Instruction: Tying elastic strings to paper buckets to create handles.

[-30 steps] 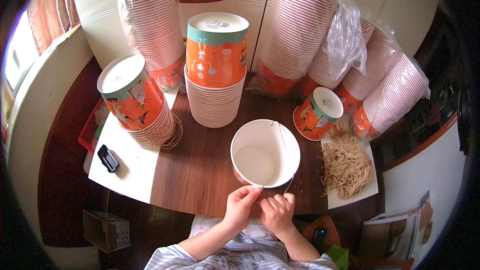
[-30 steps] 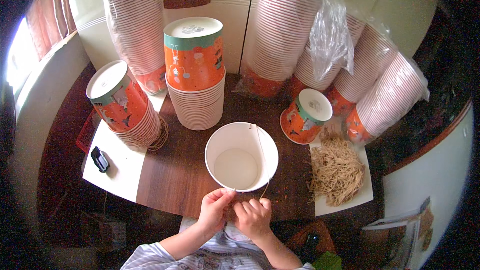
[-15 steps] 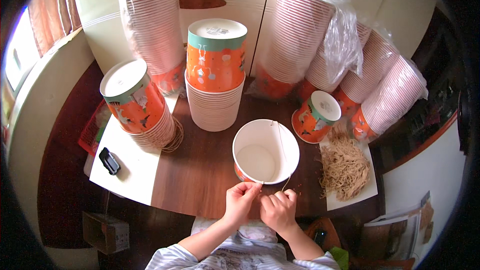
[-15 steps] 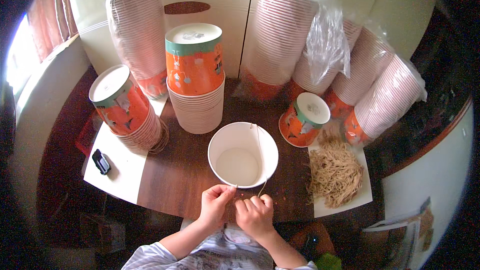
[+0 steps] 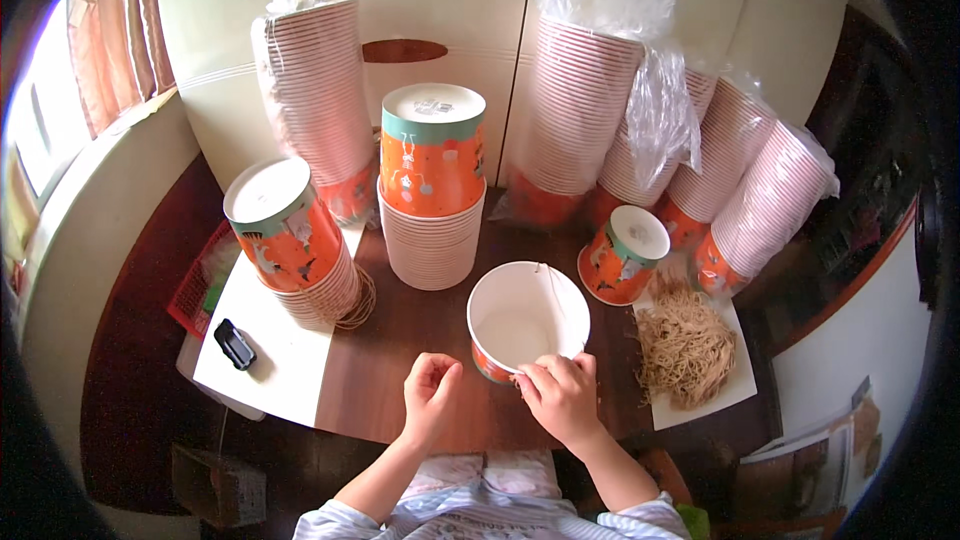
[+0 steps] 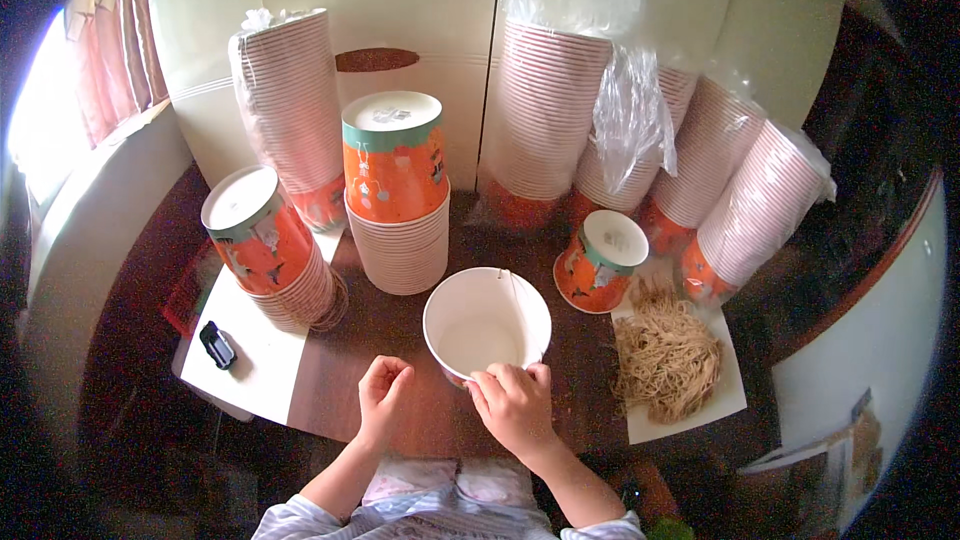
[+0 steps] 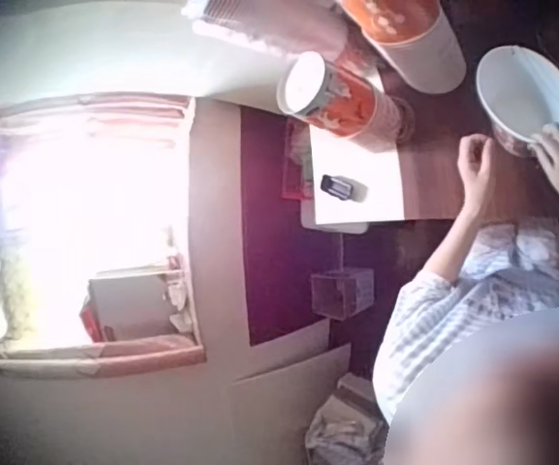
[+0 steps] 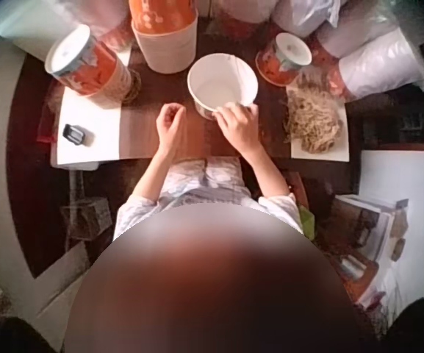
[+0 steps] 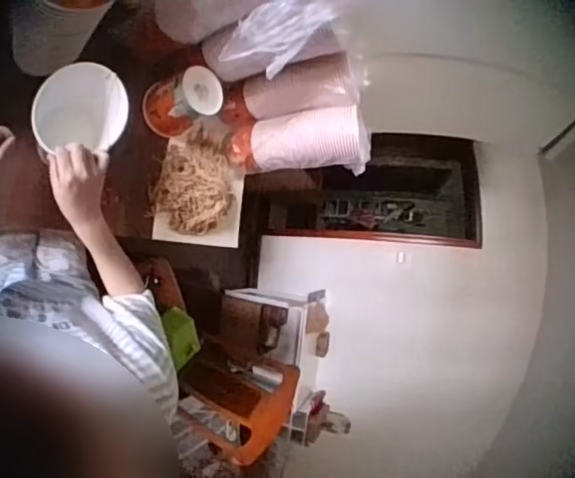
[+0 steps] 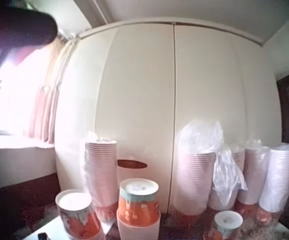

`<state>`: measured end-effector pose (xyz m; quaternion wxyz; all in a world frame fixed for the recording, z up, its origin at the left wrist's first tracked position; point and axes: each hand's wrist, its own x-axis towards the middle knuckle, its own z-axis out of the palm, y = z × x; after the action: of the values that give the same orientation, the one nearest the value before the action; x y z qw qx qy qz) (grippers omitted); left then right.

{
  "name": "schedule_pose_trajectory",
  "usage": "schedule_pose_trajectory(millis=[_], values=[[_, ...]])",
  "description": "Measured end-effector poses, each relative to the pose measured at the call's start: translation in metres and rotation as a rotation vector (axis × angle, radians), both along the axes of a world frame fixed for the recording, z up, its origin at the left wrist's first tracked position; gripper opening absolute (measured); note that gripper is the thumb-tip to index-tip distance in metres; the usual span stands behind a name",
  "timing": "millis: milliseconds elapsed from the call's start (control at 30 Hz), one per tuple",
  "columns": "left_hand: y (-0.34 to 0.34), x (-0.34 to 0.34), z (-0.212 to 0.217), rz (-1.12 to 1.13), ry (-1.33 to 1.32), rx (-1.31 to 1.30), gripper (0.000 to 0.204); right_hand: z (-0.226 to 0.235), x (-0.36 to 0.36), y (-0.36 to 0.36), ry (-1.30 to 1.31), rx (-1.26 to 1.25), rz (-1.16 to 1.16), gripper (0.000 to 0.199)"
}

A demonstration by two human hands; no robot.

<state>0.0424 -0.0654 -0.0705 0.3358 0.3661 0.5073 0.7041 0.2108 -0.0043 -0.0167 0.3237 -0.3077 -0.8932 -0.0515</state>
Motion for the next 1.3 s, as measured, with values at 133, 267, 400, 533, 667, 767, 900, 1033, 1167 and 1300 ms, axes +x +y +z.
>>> schedule_pose_trajectory(millis=[133, 267, 400, 533, 667, 767, 900, 1033, 1167, 1300], values=[[-0.004, -0.001, -0.004, 0.013, -0.025, -0.011, 0.005, -0.012, -0.001, 0.004, -0.001, 0.091, 0.026, 0.011], [-0.002, -0.003, -0.005, 0.010, -0.019, 0.007, 0.005, -0.011, 0.001, 0.004, -0.075, 0.136, 0.001, 0.012], [-0.001, -0.011, -0.005, 0.016, 0.042, -0.013, 0.005, 0.004, 0.002, 0.005, -0.061, 0.078, -0.020, 0.015], [-0.002, -0.031, -0.012, 0.027, 0.172, -0.015, 0.008, -0.002, 0.016, 0.017, -0.181, 0.110, 0.053, 0.014], [-0.006, -0.053, 0.020, 0.043, 0.608, 0.041, 0.018, 0.005, 0.017, 0.015, -0.062, -0.105, 0.223, 0.009], [-0.017, -0.075, 0.070, -0.040, 0.938, 0.115, 0.045, 0.026, 0.012, 0.015, 0.075, -0.329, 0.428, 0.009], [-0.029, -0.121, 0.096, -0.248, 1.093, 0.119, 0.052, 0.040, -0.012, 0.021, 0.372, -1.316, 0.665, 0.011], [-0.053, -0.168, 0.094, -0.453, 0.545, 0.072, 0.017, 0.051, -0.070, 0.038, 0.508, -1.502, 0.863, 0.022], [-0.073, -0.186, 0.115, -0.094, -0.026, 0.025, 0.019, 0.093, -0.138, 0.044, 0.684, -1.729, 1.041, 0.039], [-0.052, -0.254, 0.134, -0.041, 0.024, 0.179, 0.017, 0.105, -0.190, 0.068, 0.556, -1.820, 1.123, 0.046]])
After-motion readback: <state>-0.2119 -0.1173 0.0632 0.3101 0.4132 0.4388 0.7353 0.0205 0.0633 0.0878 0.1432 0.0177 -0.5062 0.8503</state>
